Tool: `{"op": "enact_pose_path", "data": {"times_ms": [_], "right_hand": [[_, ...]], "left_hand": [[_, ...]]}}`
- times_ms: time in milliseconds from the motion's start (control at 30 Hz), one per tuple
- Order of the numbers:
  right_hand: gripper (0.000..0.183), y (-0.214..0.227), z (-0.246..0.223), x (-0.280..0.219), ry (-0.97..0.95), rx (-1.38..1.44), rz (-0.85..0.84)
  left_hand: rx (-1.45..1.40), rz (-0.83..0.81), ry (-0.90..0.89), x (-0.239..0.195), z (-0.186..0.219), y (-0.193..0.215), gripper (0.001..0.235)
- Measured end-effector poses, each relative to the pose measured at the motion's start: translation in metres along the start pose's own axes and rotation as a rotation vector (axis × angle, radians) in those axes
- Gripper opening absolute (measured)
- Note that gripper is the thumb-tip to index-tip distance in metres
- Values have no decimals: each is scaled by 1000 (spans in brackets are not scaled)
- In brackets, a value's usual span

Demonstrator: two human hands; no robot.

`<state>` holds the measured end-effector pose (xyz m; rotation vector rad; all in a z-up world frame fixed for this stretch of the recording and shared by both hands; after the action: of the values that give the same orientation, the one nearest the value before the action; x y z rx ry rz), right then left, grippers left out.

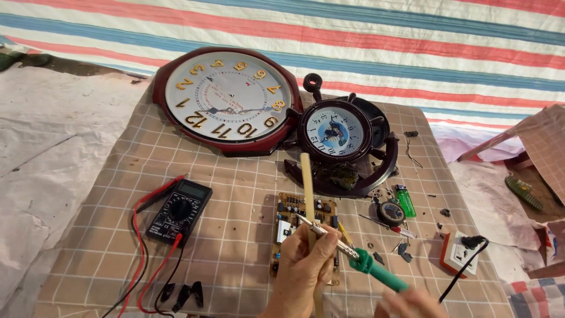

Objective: The person is repairing a circuit board on a table. They use a soldering iron and solder to work on the board, then use a multimeter to test the connections.

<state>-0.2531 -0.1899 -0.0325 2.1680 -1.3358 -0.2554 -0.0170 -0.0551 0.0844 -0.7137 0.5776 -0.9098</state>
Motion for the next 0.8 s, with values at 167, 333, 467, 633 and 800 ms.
{"op": "enact_pose_path", "data": {"times_ms": [167,333,467,633,800], "right_hand": [[25,-52,-91,-22,-19,356,56],[54,-73,-113,-1,110,1232,-88],[39,-78,-117,12,-67,1390,-69],[25,-56,-132,15,-76,1520,19],[19,-18,-123,23,-7,1647,149]], "left_hand": [[-28,24,8,-4,-1,2,14],[18,-105,-62,-4,-7,3,19],[136,-281,-41,-8,-6,1,14],[316,-378,-154,-10,-3,15,38],[1008,-249,-507,-7,29,56,19]]}}
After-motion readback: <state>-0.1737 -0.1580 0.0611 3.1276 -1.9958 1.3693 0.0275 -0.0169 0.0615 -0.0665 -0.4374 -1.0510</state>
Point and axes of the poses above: each hand's wrist, its own x-axis towards the middle knuckle, its own y-axis out of the back of the hand, z = x × y, the point moved 4 cm from there along x, towards the middle knuckle, and after that the axes turned 2 degrees about z, right-handed, at the moved point
